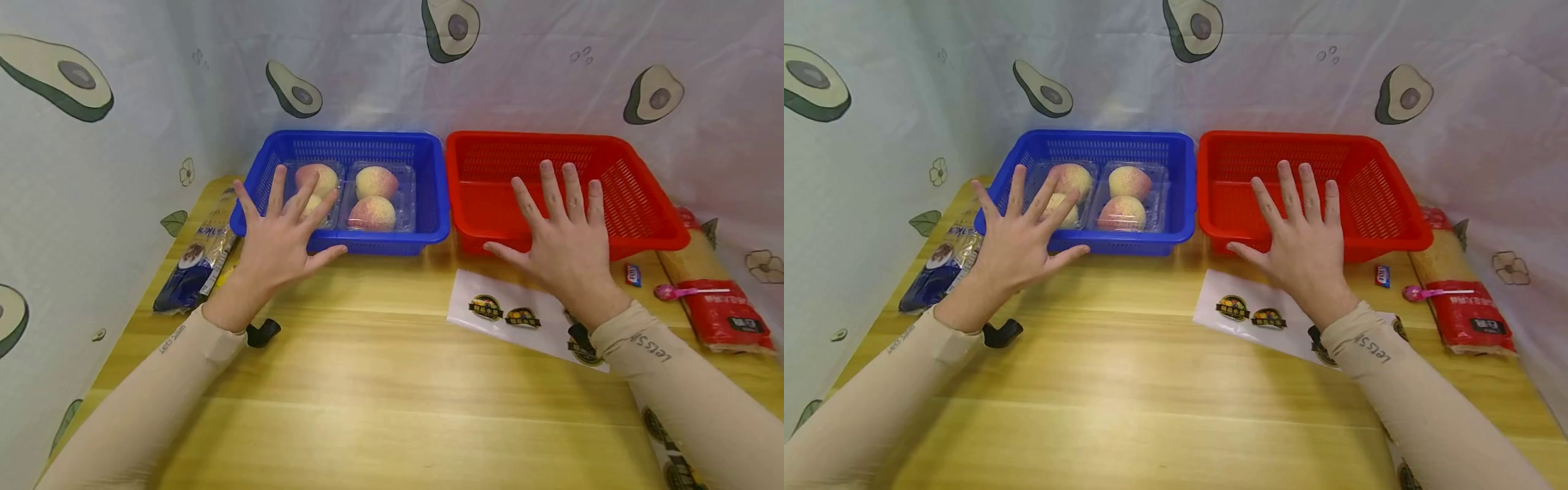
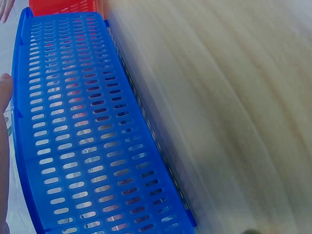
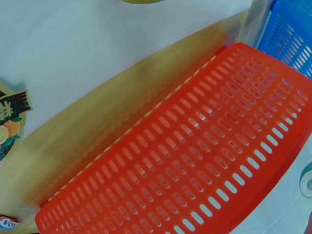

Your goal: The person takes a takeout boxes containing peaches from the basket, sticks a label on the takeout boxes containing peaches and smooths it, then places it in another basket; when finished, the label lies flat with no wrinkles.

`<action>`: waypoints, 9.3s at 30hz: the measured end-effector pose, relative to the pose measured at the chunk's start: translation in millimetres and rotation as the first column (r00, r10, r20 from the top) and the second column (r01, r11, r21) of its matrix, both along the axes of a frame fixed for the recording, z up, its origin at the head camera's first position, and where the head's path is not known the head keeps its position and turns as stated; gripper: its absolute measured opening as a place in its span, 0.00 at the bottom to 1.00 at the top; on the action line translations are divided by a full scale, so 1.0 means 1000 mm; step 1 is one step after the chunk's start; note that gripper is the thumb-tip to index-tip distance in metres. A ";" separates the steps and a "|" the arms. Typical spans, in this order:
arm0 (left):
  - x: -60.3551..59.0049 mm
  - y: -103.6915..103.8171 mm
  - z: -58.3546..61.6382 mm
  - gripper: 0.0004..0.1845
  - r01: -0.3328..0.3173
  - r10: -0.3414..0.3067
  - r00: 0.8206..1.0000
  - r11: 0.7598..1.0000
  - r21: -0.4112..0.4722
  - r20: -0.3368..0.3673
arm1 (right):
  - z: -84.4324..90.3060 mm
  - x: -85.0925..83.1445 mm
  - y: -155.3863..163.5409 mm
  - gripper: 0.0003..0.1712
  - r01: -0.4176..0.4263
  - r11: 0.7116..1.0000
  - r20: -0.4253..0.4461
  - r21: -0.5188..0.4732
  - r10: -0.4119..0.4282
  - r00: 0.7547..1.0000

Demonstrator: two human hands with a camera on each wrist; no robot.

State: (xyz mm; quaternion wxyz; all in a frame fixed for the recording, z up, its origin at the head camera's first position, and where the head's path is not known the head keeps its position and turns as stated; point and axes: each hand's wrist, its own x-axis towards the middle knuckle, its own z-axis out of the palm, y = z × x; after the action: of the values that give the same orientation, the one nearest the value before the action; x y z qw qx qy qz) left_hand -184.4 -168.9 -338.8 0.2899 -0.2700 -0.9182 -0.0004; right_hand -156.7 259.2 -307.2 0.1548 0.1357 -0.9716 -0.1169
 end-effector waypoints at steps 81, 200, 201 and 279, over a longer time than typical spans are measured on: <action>-0.089 -0.026 0.050 0.59 -0.484 -0.111 0.105 0.862 0.149 0.988 | 0.009 -0.004 0.009 0.33 0.239 0.715 0.452 -0.657 0.120 0.884; 0.025 0.022 -0.048 0.23 -0.319 -0.729 0.292 0.536 0.782 0.619 | 0.002 0.004 0.008 0.22 0.208 0.716 0.401 -0.667 0.108 0.910; 0.025 0.022 -0.048 0.23 -0.314 -0.730 0.293 0.536 0.784 0.617 | 0.003 0.004 0.007 0.22 0.208 0.718 0.401 -0.665 0.108 0.910; 0.022 0.009 -0.043 0.55 0.041 -0.812 0.072 0.582 0.812 0.579 | -0.038 -0.010 -0.009 0.06 0.176 0.830 0.742 -0.529 0.352 0.570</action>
State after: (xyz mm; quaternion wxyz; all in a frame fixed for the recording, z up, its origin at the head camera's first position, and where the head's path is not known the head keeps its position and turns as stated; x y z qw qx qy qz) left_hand -162.2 -160.1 -382.0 -0.2725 -0.3818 -0.6896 -0.5517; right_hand -167.0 250.3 -344.9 -0.2726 0.1741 -0.9123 0.2512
